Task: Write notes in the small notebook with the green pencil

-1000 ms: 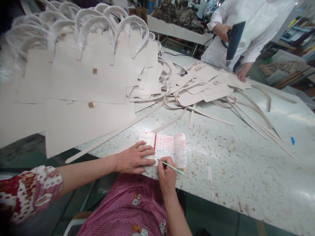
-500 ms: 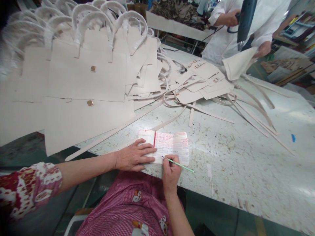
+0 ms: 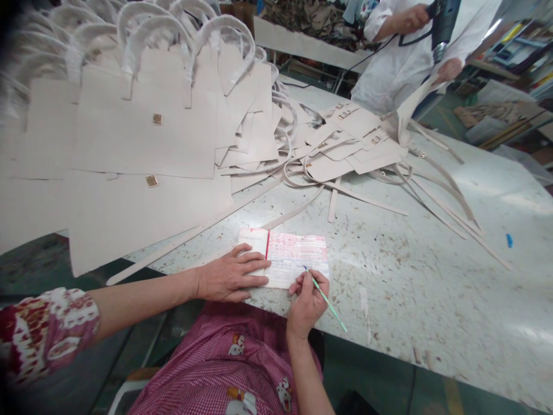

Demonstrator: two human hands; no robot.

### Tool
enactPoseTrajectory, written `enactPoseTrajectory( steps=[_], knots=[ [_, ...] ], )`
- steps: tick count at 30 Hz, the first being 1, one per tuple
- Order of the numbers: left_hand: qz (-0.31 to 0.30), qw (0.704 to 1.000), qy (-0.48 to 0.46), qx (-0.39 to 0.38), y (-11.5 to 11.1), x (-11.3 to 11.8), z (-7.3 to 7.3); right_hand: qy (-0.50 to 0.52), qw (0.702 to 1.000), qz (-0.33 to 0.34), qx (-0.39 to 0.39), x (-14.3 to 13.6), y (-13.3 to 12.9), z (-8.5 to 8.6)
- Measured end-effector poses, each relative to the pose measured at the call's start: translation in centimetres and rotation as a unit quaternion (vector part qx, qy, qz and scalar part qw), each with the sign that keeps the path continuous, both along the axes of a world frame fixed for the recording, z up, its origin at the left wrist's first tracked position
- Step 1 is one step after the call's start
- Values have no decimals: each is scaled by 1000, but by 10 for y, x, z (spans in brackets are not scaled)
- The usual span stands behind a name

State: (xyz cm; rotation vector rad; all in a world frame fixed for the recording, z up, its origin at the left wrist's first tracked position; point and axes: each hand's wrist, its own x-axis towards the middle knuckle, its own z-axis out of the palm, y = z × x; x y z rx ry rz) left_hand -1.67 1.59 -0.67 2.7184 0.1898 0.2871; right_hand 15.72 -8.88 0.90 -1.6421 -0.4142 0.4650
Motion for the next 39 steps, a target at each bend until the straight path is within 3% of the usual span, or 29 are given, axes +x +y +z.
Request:
enactPoseTrajectory(
  steps=[5, 12, 17, 22, 39],
  knots=[
    [-2, 1000, -7, -2, 0, 1, 1, 4, 1000, -17, 0, -1, 0, -2],
    [0, 1000, -5, 8, 0, 0, 2, -76, 985, 87, -126, -1, -2, 0],
    [8, 1000, -19, 13, 0, 0, 4, -75, 983, 105, -127, -2, -1, -1],
    [3, 1000, -12, 13, 0, -1, 5, -136, 969, 141, -150, -1, -3, -3],
    [0, 1000, 3, 11, 1, 0, 4, -66, 986, 102, -115, -3, -3, -1]
  ],
)
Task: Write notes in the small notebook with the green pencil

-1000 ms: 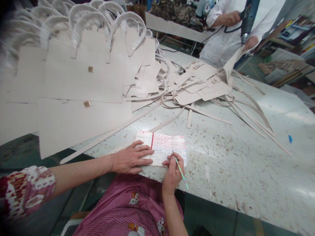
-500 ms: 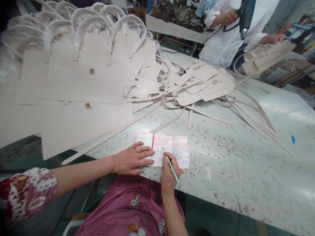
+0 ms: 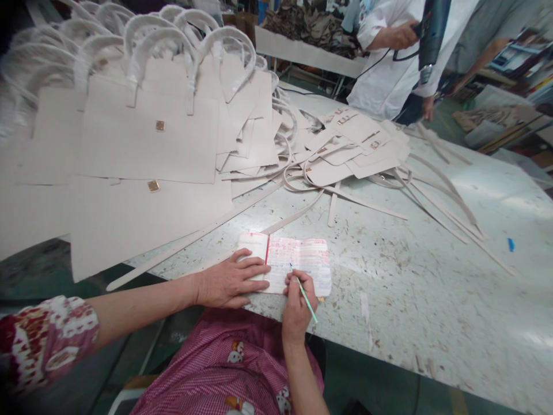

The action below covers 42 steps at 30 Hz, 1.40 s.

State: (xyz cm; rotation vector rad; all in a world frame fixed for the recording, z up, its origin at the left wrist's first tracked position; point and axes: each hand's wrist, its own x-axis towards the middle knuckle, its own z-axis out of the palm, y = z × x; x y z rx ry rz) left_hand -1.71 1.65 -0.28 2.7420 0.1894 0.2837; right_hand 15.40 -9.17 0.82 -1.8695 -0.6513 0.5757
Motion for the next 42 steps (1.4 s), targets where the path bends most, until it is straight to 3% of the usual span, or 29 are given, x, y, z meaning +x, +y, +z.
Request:
enactPoseTrajectory(
  steps=[14, 23, 28, 35, 42],
  knots=[
    [5, 1000, -9, 2, 0, 0, 1, -31, 998, 42, -42, 3, -3, -5],
    [2, 1000, -13, 2, 0, 0, 1, -82, 994, 57, -50, 2, 0, 0],
    [-2, 1000, -4, 1, 0, -1, 1, -50, 997, 47, -43, 2, -1, -3],
    [-3, 1000, 1, 2, 0, -1, 0, 21, 999, -39, 16, 0, 1, 0],
    [3, 1000, -13, 14, -2, -1, 0, -13, 1000, -6, -2, 0, 0, 1]
  ],
)
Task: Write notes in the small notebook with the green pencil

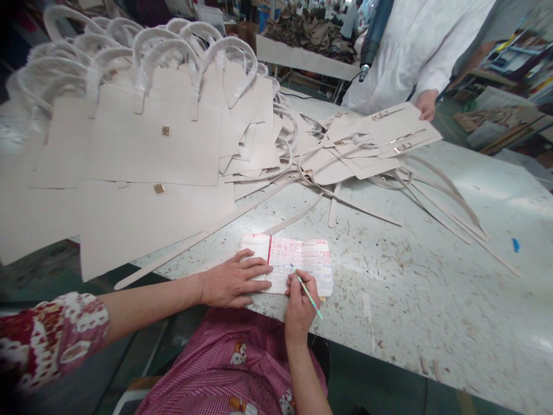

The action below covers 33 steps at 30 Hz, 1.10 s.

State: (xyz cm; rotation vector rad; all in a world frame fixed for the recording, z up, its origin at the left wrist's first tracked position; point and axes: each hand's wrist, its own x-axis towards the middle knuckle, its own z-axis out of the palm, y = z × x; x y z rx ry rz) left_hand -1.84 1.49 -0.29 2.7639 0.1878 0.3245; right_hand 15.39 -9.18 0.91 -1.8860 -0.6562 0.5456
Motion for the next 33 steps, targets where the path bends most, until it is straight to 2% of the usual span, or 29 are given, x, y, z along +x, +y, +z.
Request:
enactPoseTrajectory(
  steps=[7, 17, 23, 33],
  knots=[
    [1, 1000, -12, 6, -1, 0, 2, -54, 997, 49, -14, 2, -2, -3],
    [-4, 1000, -2, 1, 0, 0, -1, -46, 999, 23, -9, 3, -1, -5],
    [4, 1000, -10, 1, -1, 0, -2, 14, 1000, -10, 15, -1, 1, -1],
    [-3, 1000, -2, -2, -1, 0, 3, 24, 999, -13, 18, -2, 0, -1]
  ],
)
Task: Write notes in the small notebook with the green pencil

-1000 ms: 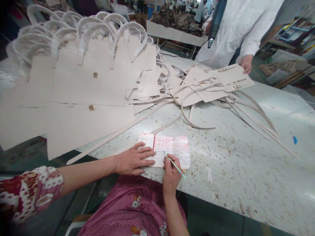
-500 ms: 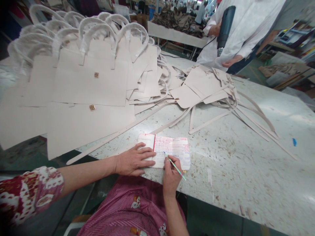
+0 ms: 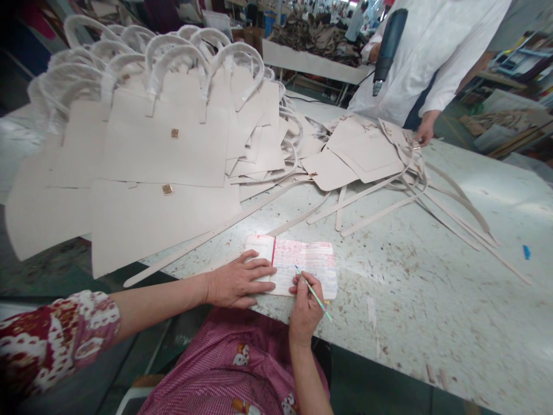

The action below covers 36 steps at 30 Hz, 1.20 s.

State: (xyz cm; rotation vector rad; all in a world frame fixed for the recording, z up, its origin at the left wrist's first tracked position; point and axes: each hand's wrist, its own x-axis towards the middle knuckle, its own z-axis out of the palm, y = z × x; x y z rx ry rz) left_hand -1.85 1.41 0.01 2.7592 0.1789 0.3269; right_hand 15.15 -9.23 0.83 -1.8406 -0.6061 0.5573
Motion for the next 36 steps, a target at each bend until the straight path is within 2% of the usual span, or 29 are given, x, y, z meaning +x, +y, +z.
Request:
enactPoseTrajectory(
  steps=[14, 17, 23, 25, 29, 32, 36],
  knots=[
    [5, 1000, -10, 2, -1, -1, -3, 0, 1000, -5, 2, 0, 0, -1],
    [4, 1000, -4, 0, -1, -1, -4, -8, 1000, 19, 6, 2, -2, -2],
    [7, 1000, -17, 4, -1, 0, -4, -98, 986, 132, -29, 10, -7, -1],
    [8, 1000, -16, 5, 0, 0, -5, -82, 983, 155, -46, 11, -8, 0],
    [6, 1000, -11, 5, 0, 0, -5, -24, 987, 150, -58, 9, -8, 5],
    [7, 1000, -20, 4, 0, 1, -5, -43, 988, 133, -63, 5, -9, 9],
    [8, 1000, -21, 3, -1, 2, -5, -97, 984, 143, -34, 0, -8, 8]
  ],
)
